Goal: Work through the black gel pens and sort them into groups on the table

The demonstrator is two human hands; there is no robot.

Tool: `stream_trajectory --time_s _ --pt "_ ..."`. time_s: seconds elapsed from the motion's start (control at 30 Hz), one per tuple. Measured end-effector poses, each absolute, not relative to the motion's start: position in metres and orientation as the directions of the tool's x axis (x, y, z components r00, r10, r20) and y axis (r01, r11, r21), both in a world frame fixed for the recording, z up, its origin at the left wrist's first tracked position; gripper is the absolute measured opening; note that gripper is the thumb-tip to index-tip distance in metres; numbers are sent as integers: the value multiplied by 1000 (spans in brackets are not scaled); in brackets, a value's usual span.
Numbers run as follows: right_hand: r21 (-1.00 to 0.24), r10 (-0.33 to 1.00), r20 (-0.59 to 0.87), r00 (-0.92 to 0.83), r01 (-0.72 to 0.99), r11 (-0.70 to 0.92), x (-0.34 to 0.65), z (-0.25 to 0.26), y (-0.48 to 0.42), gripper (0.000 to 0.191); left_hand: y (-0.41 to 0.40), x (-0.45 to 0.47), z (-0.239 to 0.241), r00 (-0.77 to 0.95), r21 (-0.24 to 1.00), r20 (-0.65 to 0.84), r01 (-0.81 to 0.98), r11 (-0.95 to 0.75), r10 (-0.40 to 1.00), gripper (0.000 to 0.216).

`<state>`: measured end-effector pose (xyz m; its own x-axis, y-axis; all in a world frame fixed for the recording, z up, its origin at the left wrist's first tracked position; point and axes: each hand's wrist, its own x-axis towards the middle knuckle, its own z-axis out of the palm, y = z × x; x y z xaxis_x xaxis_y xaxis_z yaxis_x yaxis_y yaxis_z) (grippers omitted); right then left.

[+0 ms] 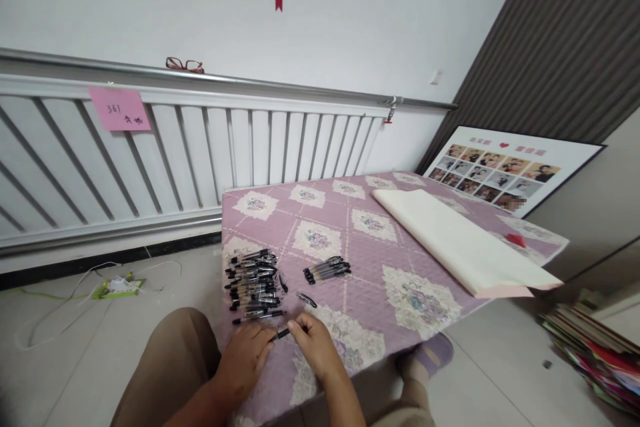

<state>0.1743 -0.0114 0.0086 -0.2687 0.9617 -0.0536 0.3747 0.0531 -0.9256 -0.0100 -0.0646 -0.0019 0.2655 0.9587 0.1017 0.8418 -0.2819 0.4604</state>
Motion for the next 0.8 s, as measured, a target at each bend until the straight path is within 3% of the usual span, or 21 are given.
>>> stream_trajectory --time_s 0.3,0.5,0.8 --pt "-894 959 -41 -279 439 90 174 4 -8 40 -57 -2 17 242 399 24 887 -231 970 25" --pt "-902 961 -42 -275 425 82 174 6 -10 39 -49 2 12 257 441 25 864 -242 966 22" --pt "-928 954 -74 -290 370 40 175 10 -11 24 -50 -1 10 280 431 35 862 -267 959 22"
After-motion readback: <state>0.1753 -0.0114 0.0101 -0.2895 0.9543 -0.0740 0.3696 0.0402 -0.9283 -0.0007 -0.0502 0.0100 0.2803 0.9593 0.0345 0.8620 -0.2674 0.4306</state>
